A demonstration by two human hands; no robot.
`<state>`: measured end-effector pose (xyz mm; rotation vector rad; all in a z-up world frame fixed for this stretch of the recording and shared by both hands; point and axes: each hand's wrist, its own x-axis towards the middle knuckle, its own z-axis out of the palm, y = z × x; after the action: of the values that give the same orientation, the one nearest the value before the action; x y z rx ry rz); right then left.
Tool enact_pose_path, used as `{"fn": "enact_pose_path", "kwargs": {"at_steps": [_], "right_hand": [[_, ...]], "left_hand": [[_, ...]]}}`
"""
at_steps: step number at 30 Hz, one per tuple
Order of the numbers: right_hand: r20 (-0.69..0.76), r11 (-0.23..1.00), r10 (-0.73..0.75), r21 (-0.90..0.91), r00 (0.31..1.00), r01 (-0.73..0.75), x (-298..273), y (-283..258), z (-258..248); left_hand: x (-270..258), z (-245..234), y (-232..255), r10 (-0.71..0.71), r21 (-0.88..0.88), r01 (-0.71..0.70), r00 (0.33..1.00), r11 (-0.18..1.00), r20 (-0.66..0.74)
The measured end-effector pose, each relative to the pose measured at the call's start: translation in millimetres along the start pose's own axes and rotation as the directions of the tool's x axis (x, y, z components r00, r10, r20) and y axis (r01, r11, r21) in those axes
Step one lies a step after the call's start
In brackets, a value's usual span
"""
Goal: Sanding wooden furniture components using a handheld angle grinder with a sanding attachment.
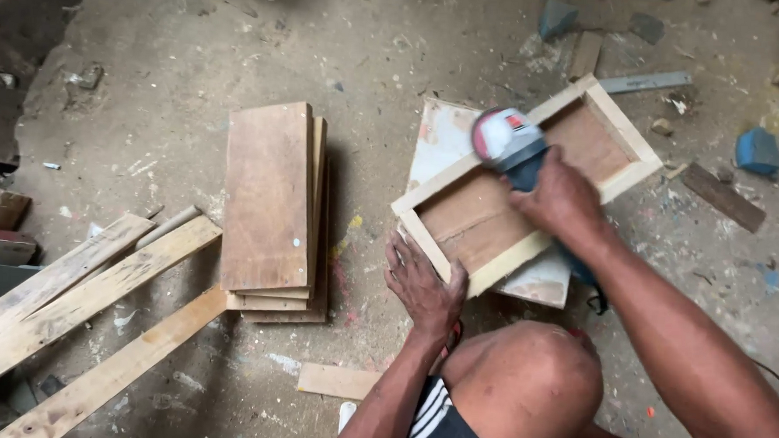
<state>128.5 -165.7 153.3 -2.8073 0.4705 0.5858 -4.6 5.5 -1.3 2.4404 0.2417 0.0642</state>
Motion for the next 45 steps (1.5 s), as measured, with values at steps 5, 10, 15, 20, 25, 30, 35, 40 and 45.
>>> {"fn": "enact_pose_path", "kwargs": {"at_steps": [5, 10, 15, 20, 25, 30, 35, 40, 45], "right_hand": [[0.13, 0.996, -0.084, 0.018, 0.988, 0.082, -12.7, -11.9, 37.6], [0.03, 1.0, -0.012, 0.021, 0.999, 0.011, 21.8, 21.5, 19.1], [-0.093, 0.998, 0.058, 0.022, 0.994, -0.056, 64.3, 57.3, -8.7], [-0.208, 0.99, 0.121, 0.101, 0.971, -0.102, 96.9, 92.2, -26.8], [-0.253, 0.988, 0.132, 0.11, 0.959, -0.107, 121.9, 128.2, -39.7], [-0.184, 0.952, 0.301, 0.007, 0.936, -0.305, 135.8, 152.0, -55.1], [-0.221, 0.929, 0.365, 0.149, 0.905, -0.338, 104.0, 189.3, -47.7], [-0.182, 0.937, 0.288, 0.255, 0.94, -0.238, 37.2, 204.6, -60.3], [-0.007, 0.871, 0.432, 0.262, 0.902, -0.416, -11.2, 193.1, -55.2]], "left_hand": [[-0.9, 10.0, -7.4, 0.028, 0.07, -0.024, 0.998, 0.997, -0.058], [2.0, 2.2, -4.5, 0.021, 0.021, -0.02, 0.999, 1.0, -0.043], [3.6, -3.8, -0.7, 0.03, -0.009, -0.03, 0.999, 1.0, -0.044], [0.7, -3.3, -2.1, 0.034, 0.012, -0.034, 0.998, 0.999, -0.049], [-1.3, 6.2, -14.1, 0.091, 0.083, -0.085, 0.993, 0.993, -0.075], [-5.5, 5.9, -15.8, 0.133, 0.092, -0.126, 0.989, 0.988, -0.07], [-3.1, 4.1, -12.0, 0.08, 0.02, -0.079, 0.996, 0.997, -0.05], [4.5, 5.1, -7.3, 0.112, 0.037, -0.109, 0.988, 0.993, -0.104], [1.3, 8.3, -8.3, 0.142, 0.125, -0.124, 0.979, 0.984, -0.148]]}}
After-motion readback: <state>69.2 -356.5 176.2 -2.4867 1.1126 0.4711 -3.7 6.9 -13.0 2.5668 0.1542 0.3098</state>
